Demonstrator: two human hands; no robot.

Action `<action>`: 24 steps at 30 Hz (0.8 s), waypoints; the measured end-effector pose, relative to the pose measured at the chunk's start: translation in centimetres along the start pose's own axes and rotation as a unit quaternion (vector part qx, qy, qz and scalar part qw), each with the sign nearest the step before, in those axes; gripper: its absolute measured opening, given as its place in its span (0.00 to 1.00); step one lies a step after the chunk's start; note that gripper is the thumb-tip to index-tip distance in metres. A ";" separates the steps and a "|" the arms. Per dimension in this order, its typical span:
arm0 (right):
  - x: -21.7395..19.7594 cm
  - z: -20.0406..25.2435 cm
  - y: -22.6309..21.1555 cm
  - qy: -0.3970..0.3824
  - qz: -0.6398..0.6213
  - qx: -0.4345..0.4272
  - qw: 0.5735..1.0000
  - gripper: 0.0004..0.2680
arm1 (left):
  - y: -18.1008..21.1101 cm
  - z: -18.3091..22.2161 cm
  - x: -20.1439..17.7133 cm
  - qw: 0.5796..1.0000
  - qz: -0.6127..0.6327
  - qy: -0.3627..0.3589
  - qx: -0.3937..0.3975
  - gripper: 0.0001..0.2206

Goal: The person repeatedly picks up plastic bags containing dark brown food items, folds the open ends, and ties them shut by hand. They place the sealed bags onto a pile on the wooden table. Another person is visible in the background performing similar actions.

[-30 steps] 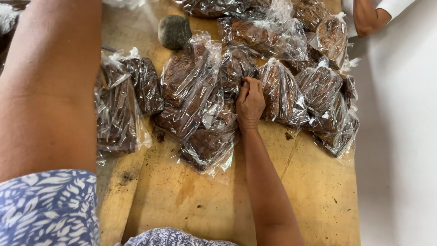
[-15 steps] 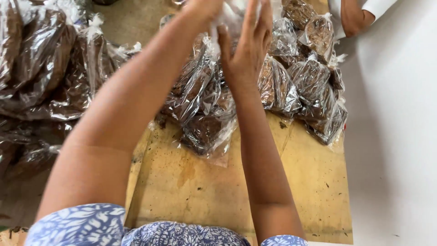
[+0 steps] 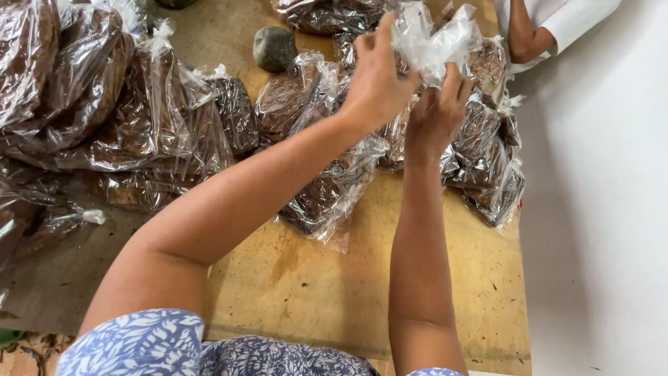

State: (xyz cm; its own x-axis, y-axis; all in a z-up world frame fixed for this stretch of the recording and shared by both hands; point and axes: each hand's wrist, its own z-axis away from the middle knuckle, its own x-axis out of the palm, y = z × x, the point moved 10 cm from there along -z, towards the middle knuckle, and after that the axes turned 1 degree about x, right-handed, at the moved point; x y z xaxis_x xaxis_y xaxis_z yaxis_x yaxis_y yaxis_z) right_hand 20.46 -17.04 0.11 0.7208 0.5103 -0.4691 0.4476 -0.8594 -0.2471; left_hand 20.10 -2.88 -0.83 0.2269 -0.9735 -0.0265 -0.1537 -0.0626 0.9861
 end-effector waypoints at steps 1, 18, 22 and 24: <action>-0.6 -0.1 -0.2 -0.001 -0.001 0.000 1.000 0.14 | -0.3 0.5 0.1 1.000 -0.001 0.001 -0.001 0.44; -3.9 0.8 -6.8 -0.299 -0.169 0.076 0.936 0.22 | -2.7 0.2 1.8 0.987 -0.089 -0.133 0.012 0.13; -4.1 1.3 -7.3 -0.309 -0.220 0.077 0.922 0.26 | 0.8 -0.2 -6.1 0.942 -0.263 -0.176 0.110 0.08; -2.6 2.4 -5.8 -0.349 -0.236 0.100 0.901 0.20 | 3.8 0.2 -13.0 0.949 -0.225 -0.135 0.176 0.17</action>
State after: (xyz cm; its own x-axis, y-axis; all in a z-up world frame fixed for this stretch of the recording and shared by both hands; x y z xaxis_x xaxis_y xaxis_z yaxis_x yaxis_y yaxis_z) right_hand 14.72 -13.40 0.68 -0.0651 0.7359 -0.6740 0.4626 -0.5762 -0.6738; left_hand 16.34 9.51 3.25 0.0987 -0.8490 -0.5191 -0.4221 -0.5081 0.7508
